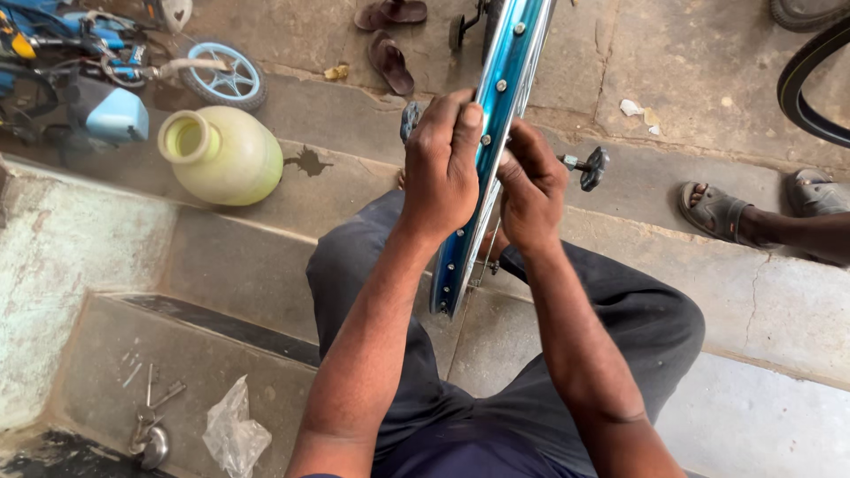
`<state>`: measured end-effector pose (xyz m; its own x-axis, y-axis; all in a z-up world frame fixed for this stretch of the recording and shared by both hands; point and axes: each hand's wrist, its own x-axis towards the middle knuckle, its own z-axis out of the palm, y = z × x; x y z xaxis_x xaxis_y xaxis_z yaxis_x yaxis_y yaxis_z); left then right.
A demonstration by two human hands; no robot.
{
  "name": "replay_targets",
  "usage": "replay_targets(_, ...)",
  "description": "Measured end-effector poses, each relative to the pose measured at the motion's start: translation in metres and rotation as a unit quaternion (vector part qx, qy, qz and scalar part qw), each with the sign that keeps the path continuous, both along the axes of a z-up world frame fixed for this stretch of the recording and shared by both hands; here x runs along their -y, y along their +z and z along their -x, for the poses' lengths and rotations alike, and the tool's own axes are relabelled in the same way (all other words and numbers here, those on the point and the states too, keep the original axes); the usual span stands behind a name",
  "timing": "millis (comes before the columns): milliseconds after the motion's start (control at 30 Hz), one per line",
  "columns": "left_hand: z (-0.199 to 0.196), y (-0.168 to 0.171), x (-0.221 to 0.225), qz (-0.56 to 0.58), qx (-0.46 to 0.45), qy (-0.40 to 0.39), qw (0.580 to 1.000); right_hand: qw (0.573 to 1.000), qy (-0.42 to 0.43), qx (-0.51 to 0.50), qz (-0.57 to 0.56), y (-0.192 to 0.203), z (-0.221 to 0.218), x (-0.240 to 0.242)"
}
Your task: The person attaches metal components and spokes to a bicycle wheel rim by hand while it is held in a stand.
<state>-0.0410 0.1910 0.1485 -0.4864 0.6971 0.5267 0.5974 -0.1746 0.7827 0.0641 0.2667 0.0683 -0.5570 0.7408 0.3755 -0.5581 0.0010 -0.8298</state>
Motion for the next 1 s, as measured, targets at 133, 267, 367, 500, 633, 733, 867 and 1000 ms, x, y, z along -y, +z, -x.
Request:
replay_targets(133, 0.001, 0.002, -0.003, 0.020, 0.049, -0.006, 0.999, 0.999, 0.007, 0.026, 0.038, -0.003, 0.001, -0.008)
replay_targets(267, 0.003, 0.004, -0.008, -0.004, 0.013, 0.002, 1.000, 0.996, -0.070, 0.036, -0.028, 0.017, 0.008, 0.004)
replay_targets(367, 0.005, -0.001, -0.011, -0.018, 0.000, 0.011, 1.000, 0.956, -0.199, 0.093, -0.192, 0.035, 0.009, 0.004)
replay_targets(500, 0.005, -0.005, -0.018, -0.009, 0.031, 0.010, 0.999, 0.840, -0.378, 0.157, -0.358, 0.029, 0.025, -0.015)
replay_targets(633, 0.006, -0.006, -0.019, -0.004, 0.010, 0.023, 1.000, 0.787, -0.462, 0.091, -0.399, 0.017, 0.046, -0.029)
replay_targets(733, 0.006, -0.009, -0.020, -0.004, 0.010, 0.019, 1.000, 0.854, -0.366, 0.124, -0.349, 0.015, 0.029, -0.026)
replay_targets(867, 0.007, -0.002, -0.031, 0.028, 0.106, -0.002, 0.994, 0.997, 0.070, 0.000, 0.013, 0.016, -0.012, -0.041)
replay_targets(1000, 0.011, 0.001, -0.034, 0.014, 0.132, -0.028, 0.991, 0.961, 0.276, 0.027, -0.011, 0.016, -0.005, -0.094)
